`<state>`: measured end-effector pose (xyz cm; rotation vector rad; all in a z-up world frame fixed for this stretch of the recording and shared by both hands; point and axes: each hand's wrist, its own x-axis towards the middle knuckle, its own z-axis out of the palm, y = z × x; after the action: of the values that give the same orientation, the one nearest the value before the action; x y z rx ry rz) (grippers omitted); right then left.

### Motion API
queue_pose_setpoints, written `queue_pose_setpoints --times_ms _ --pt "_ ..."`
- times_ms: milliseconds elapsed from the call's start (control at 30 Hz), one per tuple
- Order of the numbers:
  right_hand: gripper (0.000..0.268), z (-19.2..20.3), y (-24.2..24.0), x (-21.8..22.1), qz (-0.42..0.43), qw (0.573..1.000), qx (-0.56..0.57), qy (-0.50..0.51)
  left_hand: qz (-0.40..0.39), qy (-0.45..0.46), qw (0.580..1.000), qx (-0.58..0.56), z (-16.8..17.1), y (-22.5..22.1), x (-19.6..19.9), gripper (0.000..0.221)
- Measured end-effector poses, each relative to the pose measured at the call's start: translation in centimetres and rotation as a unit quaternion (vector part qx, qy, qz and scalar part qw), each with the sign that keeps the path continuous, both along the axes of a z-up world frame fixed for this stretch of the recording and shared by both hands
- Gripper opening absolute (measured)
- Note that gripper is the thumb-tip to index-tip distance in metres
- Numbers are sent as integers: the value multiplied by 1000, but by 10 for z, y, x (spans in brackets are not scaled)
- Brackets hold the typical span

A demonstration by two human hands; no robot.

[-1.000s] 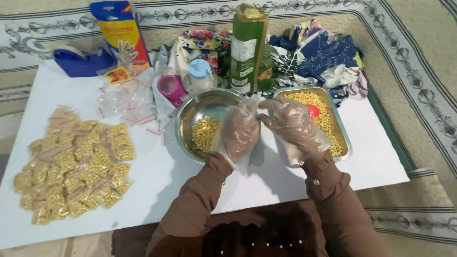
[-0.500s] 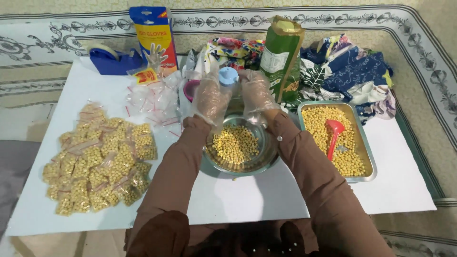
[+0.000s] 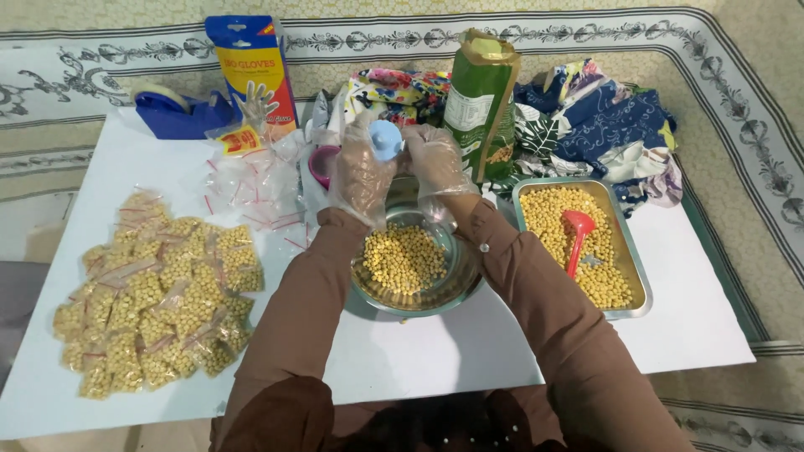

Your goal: Mixing and sorting yellow nuts by transferring them between containers using hands and a spoon.

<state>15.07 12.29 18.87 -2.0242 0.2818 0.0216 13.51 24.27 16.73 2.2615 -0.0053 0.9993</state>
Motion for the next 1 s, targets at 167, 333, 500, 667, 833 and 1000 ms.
queue_pose_setpoints --times_ms 167,333,500,667,833,1000 --pt "51 108 15 -89 -68 904 415 83 8 -190 977 93 -19 8 -6 77" --pt "67 52 6 -52 12 899 436 42 -72 -135 986 66 -5 10 -57 73" --pt "79 52 -12 -60 62 991 116 12 -314 95 899 -290 20 33 -93 56" --pt "82 21 6 -61 92 934 298 -177 -273 152 889 -335 8 57 -94 52" --pt "84 7 0 -55 111 928 279 -220 -253 175 903 -299 13 53 -97 50" --pt "85 15 -7 -63 102 949 197 -223 -215 183 936 -212 13 49 -96 44"
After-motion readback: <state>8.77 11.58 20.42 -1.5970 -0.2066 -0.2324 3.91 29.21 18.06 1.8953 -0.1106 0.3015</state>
